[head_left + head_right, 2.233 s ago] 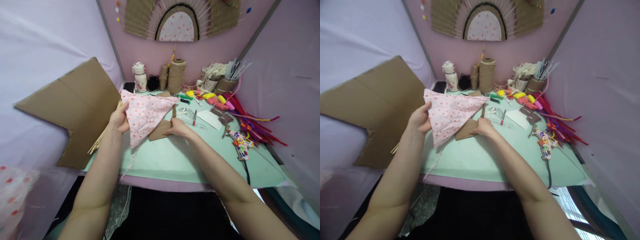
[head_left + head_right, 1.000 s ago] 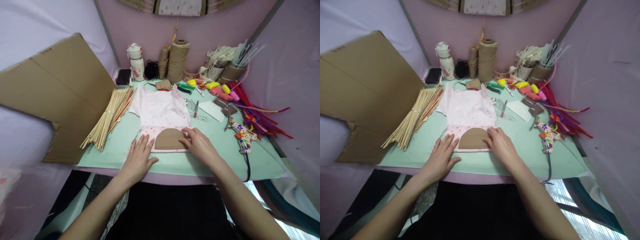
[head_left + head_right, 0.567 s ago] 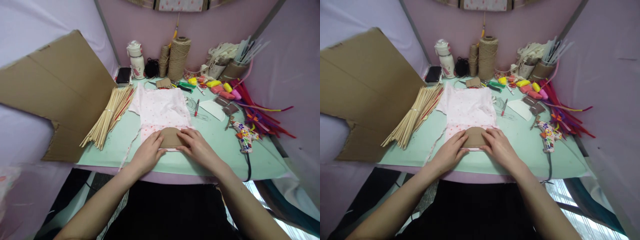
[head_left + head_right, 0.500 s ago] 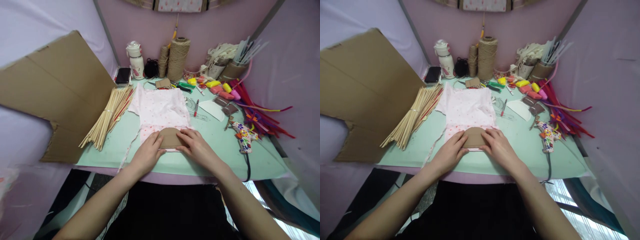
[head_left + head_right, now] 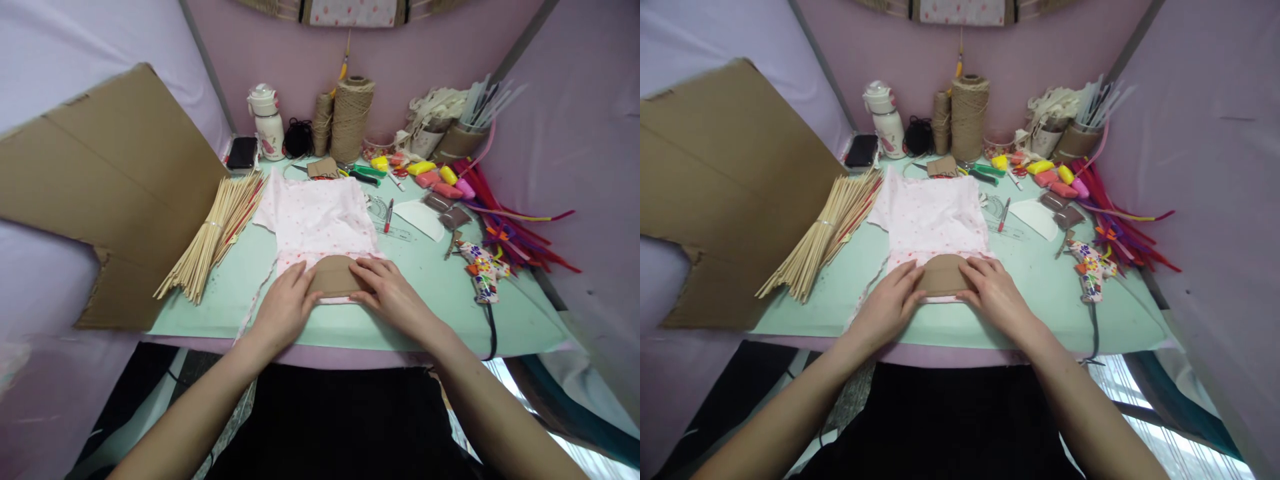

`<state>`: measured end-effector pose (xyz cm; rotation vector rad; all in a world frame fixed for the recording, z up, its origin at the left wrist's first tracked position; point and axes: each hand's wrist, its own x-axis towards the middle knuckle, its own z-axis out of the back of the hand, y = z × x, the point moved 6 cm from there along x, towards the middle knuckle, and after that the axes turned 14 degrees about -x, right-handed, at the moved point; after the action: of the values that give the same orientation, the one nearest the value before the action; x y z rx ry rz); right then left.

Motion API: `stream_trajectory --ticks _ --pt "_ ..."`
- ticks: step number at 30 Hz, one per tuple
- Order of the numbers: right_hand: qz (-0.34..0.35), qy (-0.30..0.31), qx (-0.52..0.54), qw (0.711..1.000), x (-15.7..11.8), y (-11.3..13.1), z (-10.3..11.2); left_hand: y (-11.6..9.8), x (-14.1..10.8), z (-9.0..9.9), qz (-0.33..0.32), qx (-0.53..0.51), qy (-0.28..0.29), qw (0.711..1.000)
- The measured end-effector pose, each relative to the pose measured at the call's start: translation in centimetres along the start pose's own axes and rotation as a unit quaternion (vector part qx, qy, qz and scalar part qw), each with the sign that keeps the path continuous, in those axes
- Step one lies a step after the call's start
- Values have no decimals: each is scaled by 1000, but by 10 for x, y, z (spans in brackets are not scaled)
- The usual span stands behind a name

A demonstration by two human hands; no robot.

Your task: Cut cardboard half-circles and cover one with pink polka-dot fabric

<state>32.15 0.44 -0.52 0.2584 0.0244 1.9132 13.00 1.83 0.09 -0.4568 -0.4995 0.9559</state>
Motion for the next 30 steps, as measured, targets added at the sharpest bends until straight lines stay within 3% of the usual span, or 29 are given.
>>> stream_trajectory --ticks 2,4,7,10,14,17,21,24,27,30 --pt "0 0 9 1000 -1 1 1 3 20 12 12 3 -17 1000" --pt "-1 -6 20 1000 -1 0 4 4 47 17 21 19 1 1000" --pt "-21 -38 37 998 2 -9 13 5 84 8 49 63 99 992" --pt "-76 -78 25 994 15 -31 22 10 103 -1 90 102 164 977" --pt "-98 -3 -10 995 38 -55 11 20 103 -4 118 110 185 969" --pt "-85 33 -30 995 45 -57 3 25 94 1 119 107 188 969" --pt "-67 -22 -31 997 37 -48 18 16 77 14 80 48 159 983" --pt "-78 -38 38 996 33 -45 35 10 70 28 69 5 127 989" --pt "-119 -53 93 987 43 -51 42 10 79 42 55 0 90 994" --pt "-138 -88 92 982 65 -59 34 18 99 43 50 2 60 997"
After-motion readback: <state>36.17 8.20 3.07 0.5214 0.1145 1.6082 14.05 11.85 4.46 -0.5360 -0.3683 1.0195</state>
